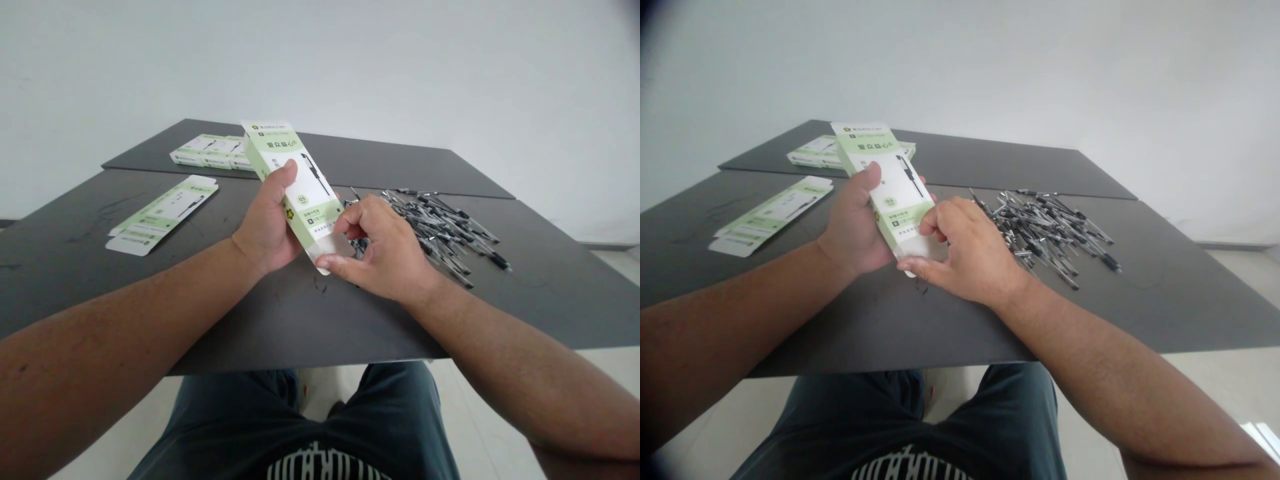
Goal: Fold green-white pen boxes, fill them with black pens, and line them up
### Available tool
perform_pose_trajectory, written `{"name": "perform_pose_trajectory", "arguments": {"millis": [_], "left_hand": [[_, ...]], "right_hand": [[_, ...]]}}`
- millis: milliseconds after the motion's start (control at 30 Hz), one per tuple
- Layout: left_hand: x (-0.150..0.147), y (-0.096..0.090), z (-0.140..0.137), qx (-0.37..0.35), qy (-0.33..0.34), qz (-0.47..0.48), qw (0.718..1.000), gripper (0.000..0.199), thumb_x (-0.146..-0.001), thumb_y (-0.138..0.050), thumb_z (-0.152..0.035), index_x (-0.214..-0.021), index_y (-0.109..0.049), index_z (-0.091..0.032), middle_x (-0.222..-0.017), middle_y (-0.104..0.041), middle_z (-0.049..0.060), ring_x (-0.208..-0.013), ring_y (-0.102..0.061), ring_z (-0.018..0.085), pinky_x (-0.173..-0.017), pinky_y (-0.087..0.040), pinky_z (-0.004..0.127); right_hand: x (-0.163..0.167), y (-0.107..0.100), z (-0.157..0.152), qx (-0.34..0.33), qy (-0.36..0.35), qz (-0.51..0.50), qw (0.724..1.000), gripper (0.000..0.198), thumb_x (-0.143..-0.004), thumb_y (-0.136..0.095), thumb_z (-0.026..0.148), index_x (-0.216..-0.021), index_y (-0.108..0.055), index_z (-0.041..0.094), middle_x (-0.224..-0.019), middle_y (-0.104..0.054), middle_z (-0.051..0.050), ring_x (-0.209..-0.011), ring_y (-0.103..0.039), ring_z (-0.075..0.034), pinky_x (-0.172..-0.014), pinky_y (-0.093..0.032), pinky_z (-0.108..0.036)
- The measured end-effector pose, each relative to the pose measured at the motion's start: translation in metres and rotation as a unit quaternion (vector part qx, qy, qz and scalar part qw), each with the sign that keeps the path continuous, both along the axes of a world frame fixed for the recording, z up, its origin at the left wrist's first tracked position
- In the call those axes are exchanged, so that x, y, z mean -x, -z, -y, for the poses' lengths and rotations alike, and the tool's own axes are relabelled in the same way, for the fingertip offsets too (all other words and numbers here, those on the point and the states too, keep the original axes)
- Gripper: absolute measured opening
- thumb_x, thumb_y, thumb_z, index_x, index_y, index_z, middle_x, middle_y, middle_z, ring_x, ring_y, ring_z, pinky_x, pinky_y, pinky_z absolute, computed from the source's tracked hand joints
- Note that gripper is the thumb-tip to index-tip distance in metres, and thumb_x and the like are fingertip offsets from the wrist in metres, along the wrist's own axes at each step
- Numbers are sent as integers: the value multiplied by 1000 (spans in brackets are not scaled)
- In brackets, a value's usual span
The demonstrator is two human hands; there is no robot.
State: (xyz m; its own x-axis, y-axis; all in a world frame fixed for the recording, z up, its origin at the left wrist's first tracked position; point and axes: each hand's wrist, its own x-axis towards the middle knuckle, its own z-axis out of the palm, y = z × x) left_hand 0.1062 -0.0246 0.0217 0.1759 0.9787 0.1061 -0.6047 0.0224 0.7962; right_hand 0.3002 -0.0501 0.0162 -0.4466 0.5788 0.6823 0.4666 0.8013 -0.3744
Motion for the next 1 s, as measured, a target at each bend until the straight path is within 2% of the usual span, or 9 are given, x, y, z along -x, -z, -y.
{"name": "perform_pose_trajectory", "arguments": {"millis": [167,267,400,567,667,767,833,933,1000], "left_hand": [[-4,4,0,-16,22,34,999,38,-90,-84,-56,-106,-74,-23,-95,-80,9,-117,-78,39,-106,-61,53],[-5,4,3,-13,38,40,998,35,-92,-83,-53,-108,-73,-24,-94,-81,7,-122,-77,40,-111,-61,55],[-4,2,8,-10,63,4,998,38,-93,-82,-56,-107,-76,-22,-94,-82,9,-123,-78,42,-113,-62,59],[-5,-1,11,-6,75,2,997,37,-97,-76,-59,-101,-77,-22,-94,-82,12,-124,-79,47,-110,-63,63],[-5,-1,11,-5,72,10,997,37,-95,-79,-58,-102,-78,-22,-93,-82,11,-120,-80,45,-111,-64,62],[-4,0,10,1,101,5,995,37,-97,-75,-59,-101,-77,-22,-86,-79,9,-114,-82,41,-110,-65,59],[-3,0,10,5,108,-1,994,39,-102,-68,-60,-102,-78,-22,-85,-79,8,-103,-82,37,-103,-68,56],[0,-4,9,2,74,-2,997,40,-105,-65,-57,-104,-80,-19,-92,-81,9,-85,-78,30,-87,-68,49],[3,-7,7,1,50,-5,999,39,-103,-66,-56,-102,-80,-20,-94,-82,11,-87,-77,31,-83,-66,48]], "right_hand": [[2,-1,1,-11,36,17,999,32,-93,-92,37,-100,-63,27,-93,-68,-2,-87,-66,-25,-84,-55,-41],[3,-1,1,-26,35,18,999,32,-92,-92,31,-97,-61,28,-92,-69,-2,-86,-65,-25,-82,-54,-41],[5,-2,2,-31,44,30,998,34,-88,-92,27,-95,-59,28,-92,-69,-2,-87,-65,-26,-82,-54,-42],[4,-5,2,-36,28,31,998,38,-88,-95,36,-94,-58,28,-91,-67,-2,-85,-63,-25,-81,-54,-42],[4,-6,2,-43,20,25,999,42,-87,-98,40,-95,-59,28,-92,-66,-2,-84,-62,-24,-81,-54,-42],[4,-6,2,-48,26,22,998,40,-87,-97,36,-95,-58,28,-92,-66,-1,-84,-62,-24,-80,-55,-42],[4,-6,2,-43,24,23,999,39,-88,-97,38,-97,-60,28,-95,-68,-2,-85,-63,-24,-80,-56,-42],[0,-6,1,-44,-3,10,999,40,-92,-96,50,-105,-65,28,-100,-70,-4,-89,-65,-25,-82,-58,-44],[-4,-7,1,-55,-17,-9,998,38,-96,-92,54,-108,-67,28,-100,-71,-5,-90,-66,-27,-83,-59,-46]]}}
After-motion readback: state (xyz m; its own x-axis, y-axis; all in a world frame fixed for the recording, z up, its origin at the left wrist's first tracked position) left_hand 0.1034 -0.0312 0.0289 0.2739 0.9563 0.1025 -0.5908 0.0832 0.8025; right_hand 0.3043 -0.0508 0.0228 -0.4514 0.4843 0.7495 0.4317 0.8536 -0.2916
